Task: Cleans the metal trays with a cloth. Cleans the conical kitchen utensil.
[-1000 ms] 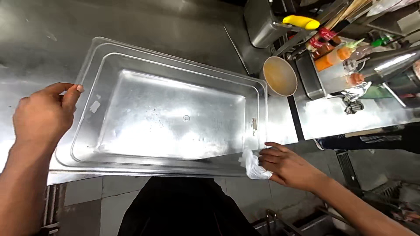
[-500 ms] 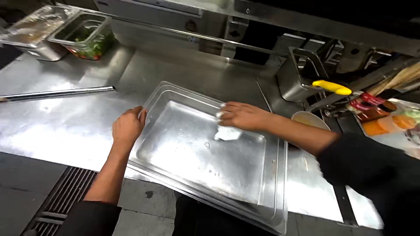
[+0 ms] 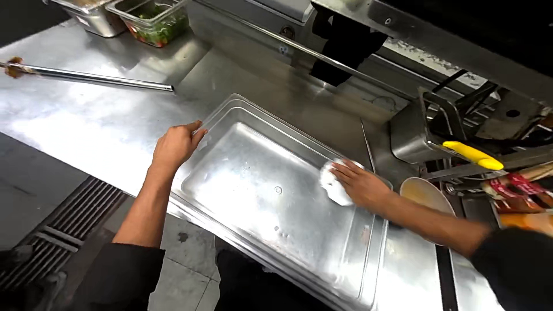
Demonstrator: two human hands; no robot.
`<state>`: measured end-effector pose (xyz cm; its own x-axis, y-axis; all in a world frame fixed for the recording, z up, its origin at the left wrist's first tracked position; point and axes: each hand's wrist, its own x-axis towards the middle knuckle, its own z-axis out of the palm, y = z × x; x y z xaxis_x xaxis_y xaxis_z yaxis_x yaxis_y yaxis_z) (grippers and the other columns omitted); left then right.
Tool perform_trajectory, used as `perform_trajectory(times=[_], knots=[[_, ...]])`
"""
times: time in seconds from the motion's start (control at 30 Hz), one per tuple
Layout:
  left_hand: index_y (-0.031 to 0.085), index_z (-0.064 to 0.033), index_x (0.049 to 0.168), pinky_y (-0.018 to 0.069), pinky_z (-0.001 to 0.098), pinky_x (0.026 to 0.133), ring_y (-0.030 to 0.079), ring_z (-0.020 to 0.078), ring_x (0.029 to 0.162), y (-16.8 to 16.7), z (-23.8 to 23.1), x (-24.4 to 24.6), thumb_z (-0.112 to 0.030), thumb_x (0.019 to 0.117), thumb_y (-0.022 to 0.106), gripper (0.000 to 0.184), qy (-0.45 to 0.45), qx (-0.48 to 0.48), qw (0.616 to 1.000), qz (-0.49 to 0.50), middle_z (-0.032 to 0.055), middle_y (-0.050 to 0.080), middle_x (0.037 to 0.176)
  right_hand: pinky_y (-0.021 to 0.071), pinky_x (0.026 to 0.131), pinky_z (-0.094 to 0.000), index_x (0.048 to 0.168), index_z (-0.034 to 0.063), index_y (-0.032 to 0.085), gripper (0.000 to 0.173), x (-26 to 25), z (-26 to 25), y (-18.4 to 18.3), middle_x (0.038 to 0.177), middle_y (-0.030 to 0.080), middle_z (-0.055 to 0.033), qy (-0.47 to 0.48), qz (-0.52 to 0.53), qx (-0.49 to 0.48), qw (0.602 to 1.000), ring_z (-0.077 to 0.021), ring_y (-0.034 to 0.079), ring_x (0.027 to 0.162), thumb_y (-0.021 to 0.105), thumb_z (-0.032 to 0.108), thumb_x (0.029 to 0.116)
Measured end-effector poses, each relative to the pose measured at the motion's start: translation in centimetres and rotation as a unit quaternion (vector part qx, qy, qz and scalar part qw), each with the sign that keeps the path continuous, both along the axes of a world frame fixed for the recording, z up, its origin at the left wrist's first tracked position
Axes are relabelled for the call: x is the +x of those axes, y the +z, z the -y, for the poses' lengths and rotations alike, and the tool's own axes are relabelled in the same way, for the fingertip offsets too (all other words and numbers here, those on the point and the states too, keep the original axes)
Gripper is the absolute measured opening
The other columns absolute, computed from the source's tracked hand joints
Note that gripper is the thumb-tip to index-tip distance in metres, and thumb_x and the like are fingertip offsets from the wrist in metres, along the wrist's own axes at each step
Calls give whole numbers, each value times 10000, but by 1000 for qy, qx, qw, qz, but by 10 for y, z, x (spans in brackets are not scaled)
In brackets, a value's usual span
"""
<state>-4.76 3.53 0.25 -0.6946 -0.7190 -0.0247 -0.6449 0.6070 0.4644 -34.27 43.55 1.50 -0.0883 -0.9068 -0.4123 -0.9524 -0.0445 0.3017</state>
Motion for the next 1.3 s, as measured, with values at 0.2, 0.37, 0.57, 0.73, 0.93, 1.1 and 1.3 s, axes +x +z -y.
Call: perform_trajectory(times=[0.2, 0.37, 0.57, 0.73, 0.93, 1.1, 1.3], knots=[[619, -18, 1370, 482, 675, 760, 627, 455, 793, 4, -14, -10, -280, 1104, 490, 395, -5, 64, 998, -18, 274, 650, 873, 155, 1204, -671, 1616, -24, 181, 805, 59, -15, -12, 1597, 249, -385, -546, 153, 48, 822, -537, 228, 1500, 566, 371, 1029], [561, -21, 1437, 494, 703, 839, 674, 492, 931, 7, -16, -10, -259, 1091, 524, 421, -36, 55, 998, 5, 299, 692, 1052, 54, 1178, -742, 1589, -86, 198, 846, 100, 38, -65, 1633, 41, -407, -684, 157, -253, 666, -576, 21, 1526, 593, 388, 1011], [493, -15, 1500, 504, 667, 891, 678, 461, 952, 3, -4, -7, -256, 1081, 545, 486, -82, 70, 994, 17, 286, 689, 1097, 67, 1202, -726, 1561, -70, 312, 798, 149, 196, -83, 1601, 179, -420, -545, 224, -351, 728, -575, 105, 1519, 668, 284, 940], [478, -26, 1507, 509, 632, 930, 680, 428, 993, 4, 9, -6, -261, 1089, 520, 481, -124, 127, 984, 20, 267, 686, 1110, 75, 1253, -605, 1591, -12, 278, 688, 168, 296, -84, 1600, 263, -368, -456, 247, -314, 795, -487, 176, 1539, 566, 93, 975], [453, -75, 1539, 520, 641, 918, 684, 442, 1064, 3, 4, -2, -236, 1098, 458, 470, -103, 138, 985, 25, 257, 685, 1194, 213, 1262, -529, 1504, -79, 405, 700, 209, 282, -79, 1564, 399, -295, -291, 414, -308, 806, -404, 327, 1506, 702, 124, 904], [437, -69, 1549, 509, 651, 929, 677, 457, 1084, 4, 3, -5, -229, 1099, 465, 478, -117, 159, 980, 26, 268, 678, 1217, 371, 1205, -431, 1185, -40, 731, 266, 225, 222, -81, 1410, 628, -171, -49, 606, -176, 774, -302, 512, 1410, 542, 57, 1026], [456, -83, 1540, 514, 643, 914, 676, 441, 1101, 9, 3, -11, -227, 1098, 464, 465, -133, 165, 977, 32, 251, 676, 1237, 531, 879, -514, 1115, -10, 702, 332, 249, 259, -78, 1158, 652, -198, -269, 367, -398, 797, -390, 624, 1055, 694, -100, 796]])
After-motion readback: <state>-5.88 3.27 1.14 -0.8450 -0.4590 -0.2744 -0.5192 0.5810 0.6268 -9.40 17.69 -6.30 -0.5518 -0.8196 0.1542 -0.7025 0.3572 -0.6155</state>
